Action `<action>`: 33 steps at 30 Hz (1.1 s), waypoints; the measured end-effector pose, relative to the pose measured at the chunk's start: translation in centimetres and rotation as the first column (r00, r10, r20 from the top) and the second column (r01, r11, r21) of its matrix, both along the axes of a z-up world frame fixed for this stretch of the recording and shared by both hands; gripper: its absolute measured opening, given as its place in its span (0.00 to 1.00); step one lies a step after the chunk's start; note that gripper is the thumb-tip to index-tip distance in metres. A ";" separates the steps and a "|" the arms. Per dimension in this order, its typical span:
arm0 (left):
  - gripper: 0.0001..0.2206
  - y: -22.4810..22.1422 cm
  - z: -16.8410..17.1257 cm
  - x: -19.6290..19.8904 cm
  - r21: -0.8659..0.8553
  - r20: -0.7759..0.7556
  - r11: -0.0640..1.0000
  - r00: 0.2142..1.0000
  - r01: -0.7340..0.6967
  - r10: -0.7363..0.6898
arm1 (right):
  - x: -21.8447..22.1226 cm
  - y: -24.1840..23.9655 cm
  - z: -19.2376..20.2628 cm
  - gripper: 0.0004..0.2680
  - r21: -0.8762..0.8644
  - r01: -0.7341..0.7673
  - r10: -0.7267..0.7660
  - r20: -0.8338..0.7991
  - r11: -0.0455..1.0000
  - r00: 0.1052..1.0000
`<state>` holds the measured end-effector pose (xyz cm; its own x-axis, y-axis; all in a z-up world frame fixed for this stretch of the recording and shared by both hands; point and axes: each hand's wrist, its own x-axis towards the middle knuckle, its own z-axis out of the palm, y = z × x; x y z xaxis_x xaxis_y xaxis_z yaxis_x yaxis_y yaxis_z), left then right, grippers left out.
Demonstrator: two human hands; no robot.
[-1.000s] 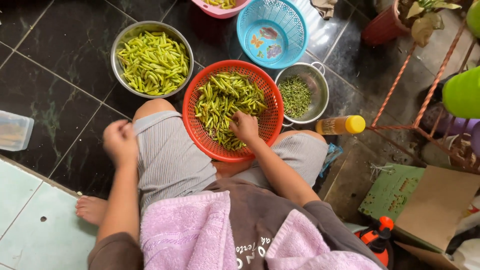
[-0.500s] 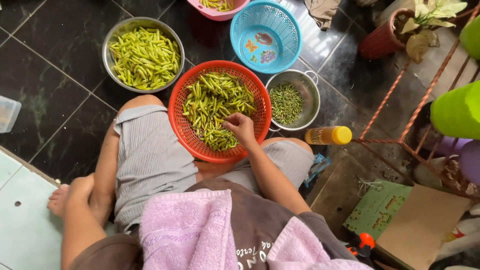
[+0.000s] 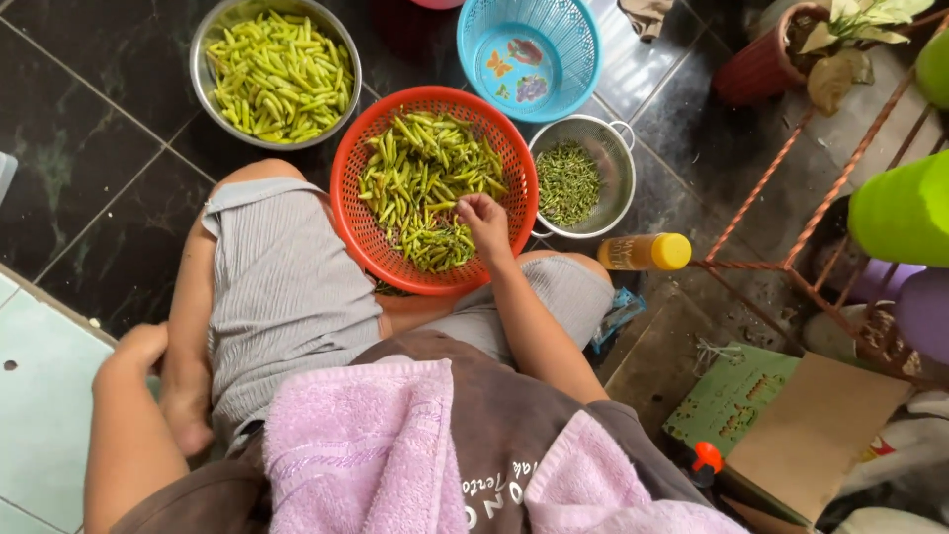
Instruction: The person is manually removing the stems from green chilis and sorting the chilis and stems into separate containers.
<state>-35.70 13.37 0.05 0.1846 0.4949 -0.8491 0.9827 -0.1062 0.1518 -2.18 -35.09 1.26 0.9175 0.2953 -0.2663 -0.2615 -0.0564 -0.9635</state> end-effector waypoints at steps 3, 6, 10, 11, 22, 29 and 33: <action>0.23 -2.2 7.5 5.4 0.284 -0.277 0.829 0.870 0.481 -0.409 | 0.7 0.0 -2.8 0.03 -0.042 0.035 -0.030 0.107 0.999 0.994; 0.09 -8.6 12.3 9.5 0.924 0.285 0.383 0.685 -0.009 -0.670 | 0.3 0.2 -0.9 0.03 -0.056 0.109 -0.105 0.061 0.993 0.993; 0.02 -19.1 7.6 16.9 0.779 0.621 0.615 0.288 -0.123 -0.729 | 0.6 -0.7 -4.1 0.06 0.052 0.254 -0.258 0.085 0.966 0.962; 0.08 -21.8 5.0 18.0 0.823 0.528 0.551 0.167 0.141 -0.832 | 0.6 -0.9 -4.4 0.06 0.038 0.262 -0.264 0.066 0.964 0.962; 0.25 -25.4 3.9 19.1 0.337 0.093 0.177 0.155 0.925 -0.984 | -2.3 1.1 -3.3 0.06 -0.028 0.128 -0.127 0.030 0.991 0.991; 0.18 -23.8 7.3 20.2 0.409 0.552 0.592 0.328 0.694 -0.767 | -6.0 4.5 3.2 0.04 -0.254 -0.167 0.225 0.222 0.953 0.949; 0.08 -24.4 4.9 20.9 0.531 0.674 0.639 0.179 0.557 -0.717 | -5.6 5.8 3.8 0.03 -0.291 -0.157 0.241 0.282 0.944 0.929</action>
<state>-14.76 -11.00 4.92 0.9973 -0.0539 -0.0490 -0.0059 -0.7295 0.6840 -7.80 -29.30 5.02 0.8953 0.4398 -0.0708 0.0897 -0.3337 -0.9384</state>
